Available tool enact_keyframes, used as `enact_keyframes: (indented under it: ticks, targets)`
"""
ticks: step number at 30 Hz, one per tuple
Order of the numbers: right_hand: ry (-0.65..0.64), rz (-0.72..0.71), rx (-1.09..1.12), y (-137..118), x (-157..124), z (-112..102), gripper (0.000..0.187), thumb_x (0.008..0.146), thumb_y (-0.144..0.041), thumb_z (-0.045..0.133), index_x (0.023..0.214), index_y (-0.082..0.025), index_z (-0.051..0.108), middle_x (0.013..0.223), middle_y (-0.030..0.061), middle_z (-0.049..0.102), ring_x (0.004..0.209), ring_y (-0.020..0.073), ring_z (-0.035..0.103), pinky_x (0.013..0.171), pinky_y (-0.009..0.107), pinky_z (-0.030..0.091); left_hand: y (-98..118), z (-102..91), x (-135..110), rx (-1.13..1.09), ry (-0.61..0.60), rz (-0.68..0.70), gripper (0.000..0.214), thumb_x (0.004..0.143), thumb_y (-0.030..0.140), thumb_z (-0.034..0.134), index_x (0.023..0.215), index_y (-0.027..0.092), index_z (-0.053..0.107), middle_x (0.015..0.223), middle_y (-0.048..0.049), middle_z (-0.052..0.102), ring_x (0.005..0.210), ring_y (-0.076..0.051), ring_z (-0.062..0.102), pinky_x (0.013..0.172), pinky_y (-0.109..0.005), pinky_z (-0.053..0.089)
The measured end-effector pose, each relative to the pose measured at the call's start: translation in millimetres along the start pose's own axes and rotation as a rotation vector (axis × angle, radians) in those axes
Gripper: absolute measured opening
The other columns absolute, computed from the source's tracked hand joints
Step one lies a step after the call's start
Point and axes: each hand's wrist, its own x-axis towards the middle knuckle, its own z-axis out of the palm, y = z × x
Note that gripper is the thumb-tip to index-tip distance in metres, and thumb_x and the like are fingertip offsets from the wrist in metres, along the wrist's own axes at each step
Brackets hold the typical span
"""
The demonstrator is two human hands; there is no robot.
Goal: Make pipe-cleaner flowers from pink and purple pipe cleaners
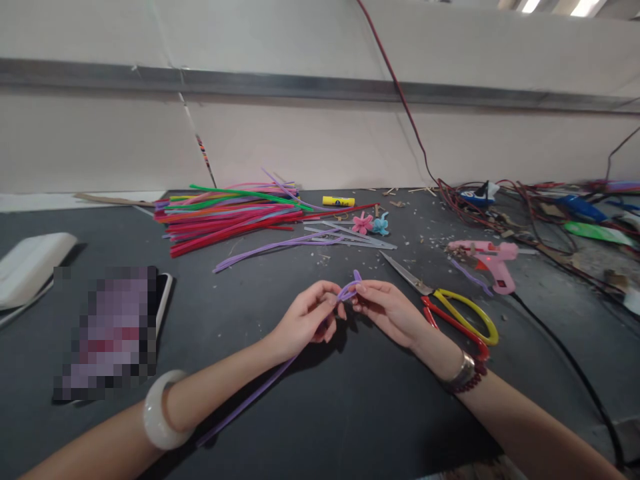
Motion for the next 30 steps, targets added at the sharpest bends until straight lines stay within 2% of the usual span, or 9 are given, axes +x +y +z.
enact_keyframes:
  ticks: [3, 6, 8, 11, 14, 23, 27, 30]
  targets:
    - [0.042, 0.004, 0.01, 2, 1, 0, 0.01, 0.073, -0.021, 0.065, 0.08, -0.015, 0.07, 0.074, 0.0013, 0.065, 0.065, 0.0049, 0.055, 0.065, 0.015, 0.043, 0, 0.5, 1, 0.082, 0.119, 0.036, 0.02, 0.075, 0.032, 0.059, 0.083, 0.014, 0.054, 0.066, 0.0006, 0.06, 0.042, -0.006, 0.051, 0.033, -0.014, 0.035]
    - [0.098, -0.048, -0.041, 5, 1, 2, 0.009, 0.068, -0.019, 0.069, 0.077, -0.016, 0.071, 0.072, 0.0002, 0.066, 0.062, 0.0051, 0.055, 0.063, 0.016, 0.044, -2, -0.6, 2, 0.126, 0.16, 0.044, 0.019, 0.069, 0.029, 0.066, 0.076, 0.012, 0.06, 0.064, -0.0015, 0.063, 0.055, -0.011, 0.058, 0.049, -0.021, 0.048]
    - [0.132, -0.102, -0.107, 7, 1, 4, 0.009, 0.066, -0.019, 0.071, 0.075, -0.017, 0.071, 0.071, 0.0006, 0.066, 0.061, 0.0064, 0.055, 0.061, 0.018, 0.044, -4, -2.3, 2, 0.124, 0.167, 0.048, 0.018, 0.067, 0.026, 0.068, 0.074, 0.011, 0.063, 0.07, -0.0034, 0.066, 0.06, -0.012, 0.06, 0.058, -0.023, 0.051]
    - [0.152, -0.149, -0.199, 7, 1, 5, 0.01, 0.065, -0.021, 0.071, 0.074, -0.018, 0.071, 0.069, 0.0006, 0.067, 0.059, 0.0076, 0.055, 0.061, 0.021, 0.045, -5, -4.9, 3, 0.063, 0.163, 0.017, 0.017, 0.069, 0.027, 0.067, 0.075, 0.012, 0.066, 0.072, -0.0039, 0.067, 0.064, -0.013, 0.061, 0.064, -0.026, 0.052]
    - [0.166, -0.156, -0.225, 5, 1, 6, 0.01, 0.065, -0.022, 0.071, 0.074, -0.019, 0.071, 0.071, 0.0003, 0.068, 0.062, 0.0084, 0.056, 0.065, 0.022, 0.045, -3, -6.1, 3, -0.008, 0.152, -0.04, 0.019, 0.072, 0.031, 0.063, 0.075, 0.012, 0.067, 0.071, -0.0038, 0.066, 0.066, -0.014, 0.06, 0.064, -0.028, 0.052]
    - [0.145, -0.178, -0.224, 5, -2, 9, 0.008, 0.064, -0.021, 0.071, 0.072, -0.02, 0.071, 0.077, 0.0015, 0.069, 0.073, 0.012, 0.06, 0.073, 0.026, 0.046, -3, -5.0, 4, -0.187, 0.064, -0.18, 0.02, 0.073, 0.03, 0.064, 0.073, 0.01, 0.065, 0.066, -0.003, 0.062, 0.055, -0.008, 0.055, 0.052, -0.02, 0.048]
    - [0.15, -0.274, -0.254, 3, -3, 9, 0.003, 0.065, -0.02, 0.07, 0.067, -0.022, 0.069, 0.078, 0.0, 0.068, 0.073, 0.0116, 0.06, 0.072, 0.026, 0.047, -3, -5.9, 4, -0.256, 0.021, -0.189, 0.018, 0.072, 0.027, 0.065, 0.075, 0.009, 0.066, 0.07, -0.0044, 0.063, 0.058, -0.008, 0.056, 0.052, -0.019, 0.047]
    - [0.204, -0.382, -0.392, 1, -4, 10, 0.003, 0.066, -0.02, 0.069, 0.065, -0.022, 0.068, 0.078, 0.0006, 0.067, 0.073, 0.0131, 0.06, 0.071, 0.028, 0.047, -3, -5.9, 3, -0.273, 0.025, -0.202, 0.016, 0.068, 0.023, 0.069, 0.076, 0.009, 0.066, 0.072, -0.0048, 0.065, 0.058, -0.008, 0.058, 0.055, -0.019, 0.047]
